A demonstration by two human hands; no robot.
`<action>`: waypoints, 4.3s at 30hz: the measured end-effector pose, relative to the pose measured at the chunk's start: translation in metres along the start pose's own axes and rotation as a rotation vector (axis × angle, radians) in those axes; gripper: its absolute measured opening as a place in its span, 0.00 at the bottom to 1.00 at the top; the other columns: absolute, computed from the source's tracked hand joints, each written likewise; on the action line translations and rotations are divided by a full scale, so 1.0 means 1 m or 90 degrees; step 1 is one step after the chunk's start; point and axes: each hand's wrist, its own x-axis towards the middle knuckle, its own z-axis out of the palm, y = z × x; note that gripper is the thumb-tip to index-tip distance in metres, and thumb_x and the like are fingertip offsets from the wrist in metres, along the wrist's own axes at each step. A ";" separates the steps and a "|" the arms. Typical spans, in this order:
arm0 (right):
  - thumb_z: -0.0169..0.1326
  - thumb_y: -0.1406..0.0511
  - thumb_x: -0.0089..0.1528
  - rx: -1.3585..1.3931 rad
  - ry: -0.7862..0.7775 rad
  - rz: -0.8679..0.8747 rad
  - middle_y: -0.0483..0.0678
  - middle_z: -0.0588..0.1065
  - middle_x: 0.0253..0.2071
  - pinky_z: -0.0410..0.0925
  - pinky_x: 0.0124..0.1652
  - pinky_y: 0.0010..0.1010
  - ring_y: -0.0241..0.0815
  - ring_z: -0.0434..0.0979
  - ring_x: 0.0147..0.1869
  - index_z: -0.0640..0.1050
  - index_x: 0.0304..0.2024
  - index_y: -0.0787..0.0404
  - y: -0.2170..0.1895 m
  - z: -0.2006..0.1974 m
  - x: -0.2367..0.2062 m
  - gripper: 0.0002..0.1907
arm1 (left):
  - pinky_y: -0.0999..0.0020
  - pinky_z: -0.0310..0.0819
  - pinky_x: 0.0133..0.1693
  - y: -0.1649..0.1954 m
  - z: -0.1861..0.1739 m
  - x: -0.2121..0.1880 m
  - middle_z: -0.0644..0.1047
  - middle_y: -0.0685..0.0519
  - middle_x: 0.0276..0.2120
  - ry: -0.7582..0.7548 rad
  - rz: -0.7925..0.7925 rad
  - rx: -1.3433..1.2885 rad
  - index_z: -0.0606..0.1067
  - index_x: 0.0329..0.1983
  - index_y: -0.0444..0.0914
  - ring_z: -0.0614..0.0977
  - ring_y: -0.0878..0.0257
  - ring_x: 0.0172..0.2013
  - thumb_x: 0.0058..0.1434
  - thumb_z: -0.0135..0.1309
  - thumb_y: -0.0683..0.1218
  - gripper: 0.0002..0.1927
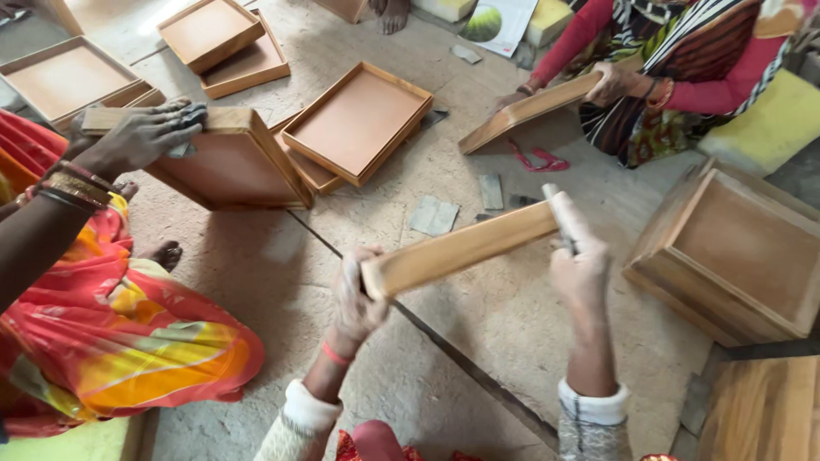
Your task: The person sits on the floor and sands the edges and surfaces of wooden trays using sandpaper. They rotate the trays to reach different sides and continue sanding multiple units in a repetitive manner.
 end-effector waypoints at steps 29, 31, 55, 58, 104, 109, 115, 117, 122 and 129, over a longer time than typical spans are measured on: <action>0.41 0.84 0.59 -0.236 -0.204 -0.210 0.60 0.53 0.78 0.61 0.70 0.45 0.63 0.59 0.77 0.59 0.75 0.62 0.008 0.068 0.000 0.40 | 0.59 0.73 0.33 0.037 0.091 0.095 0.80 0.47 0.32 -0.367 -0.059 0.517 0.73 0.38 0.38 0.84 0.54 0.33 0.50 0.58 0.42 0.12; 0.41 0.85 0.54 -0.202 -0.228 -0.184 0.67 0.47 0.77 0.59 0.68 0.45 0.69 0.54 0.76 0.57 0.74 0.63 0.007 0.068 -0.004 0.44 | 0.59 0.73 0.33 0.037 0.093 0.100 0.80 0.46 0.32 -0.382 -0.083 0.511 0.73 0.38 0.38 0.84 0.53 0.33 0.49 0.58 0.42 0.12; 0.38 0.87 0.51 -0.048 -0.235 -0.161 0.59 0.63 0.75 0.59 0.73 0.41 0.57 0.65 0.77 0.65 0.73 0.58 -0.009 0.060 0.026 0.47 | 0.60 0.75 0.38 0.027 0.089 0.109 0.80 0.46 0.32 -0.356 -0.051 0.466 0.73 0.37 0.39 0.84 0.52 0.35 0.52 0.59 0.42 0.10; 0.36 0.87 0.52 -0.044 -0.151 -0.193 0.62 0.58 0.76 0.57 0.73 0.44 0.61 0.60 0.78 0.61 0.75 0.60 -0.012 0.059 0.011 0.47 | 0.58 0.75 0.37 0.025 0.089 0.111 0.80 0.46 0.32 -0.378 -0.078 0.459 0.73 0.36 0.39 0.84 0.52 0.35 0.50 0.58 0.41 0.11; 0.34 0.87 0.45 0.056 -0.104 -0.099 0.58 0.64 0.74 0.59 0.71 0.39 0.54 0.64 0.77 0.65 0.71 0.62 -0.001 0.062 -0.016 0.50 | 0.55 0.73 0.38 0.031 0.082 0.106 0.78 0.45 0.29 -0.328 -0.043 0.441 0.70 0.34 0.37 0.82 0.47 0.34 0.48 0.57 0.38 0.11; 0.33 0.87 0.50 0.123 -0.156 0.038 0.53 0.59 0.76 0.70 0.57 0.30 0.47 0.66 0.75 0.63 0.71 0.59 0.010 0.061 -0.017 0.47 | 0.55 0.73 0.35 0.045 0.085 0.098 0.79 0.45 0.29 -0.353 -0.072 0.470 0.71 0.35 0.37 0.82 0.48 0.33 0.49 0.56 0.38 0.10; 0.34 0.88 0.50 0.097 -0.064 0.000 0.60 0.64 0.73 0.57 0.70 0.36 0.52 0.63 0.76 0.64 0.72 0.62 0.006 0.058 -0.050 0.47 | 0.55 0.73 0.38 0.037 0.082 0.091 0.79 0.45 0.30 -0.379 -0.085 0.497 0.71 0.35 0.39 0.82 0.48 0.34 0.51 0.56 0.40 0.09; 0.36 0.87 0.53 0.104 -0.142 0.151 0.54 0.68 0.72 0.66 0.47 0.42 0.60 0.69 0.53 0.61 0.75 0.56 0.007 0.060 -0.035 0.48 | 0.55 0.73 0.38 0.038 0.083 0.086 0.79 0.46 0.30 -0.370 -0.078 0.489 0.71 0.35 0.39 0.82 0.48 0.34 0.51 0.56 0.40 0.09; 0.37 0.85 0.57 0.094 -0.154 0.259 0.57 0.75 0.65 0.68 0.61 0.41 0.59 0.74 0.64 0.62 0.76 0.50 -0.006 0.057 -0.018 0.46 | 0.56 0.71 0.39 0.054 0.075 0.080 0.79 0.46 0.29 -0.305 -0.015 0.455 0.72 0.37 0.40 0.82 0.49 0.35 0.45 0.56 0.38 0.14; 0.38 0.87 0.56 -0.067 0.036 -0.151 0.54 0.70 0.69 0.62 0.70 0.39 0.52 0.69 0.75 0.70 0.68 0.60 -0.046 0.037 -0.065 0.40 | 0.56 0.71 0.40 0.068 0.069 0.061 0.77 0.47 0.34 -0.246 -0.032 0.274 0.72 0.43 0.40 0.80 0.49 0.37 0.48 0.60 0.41 0.18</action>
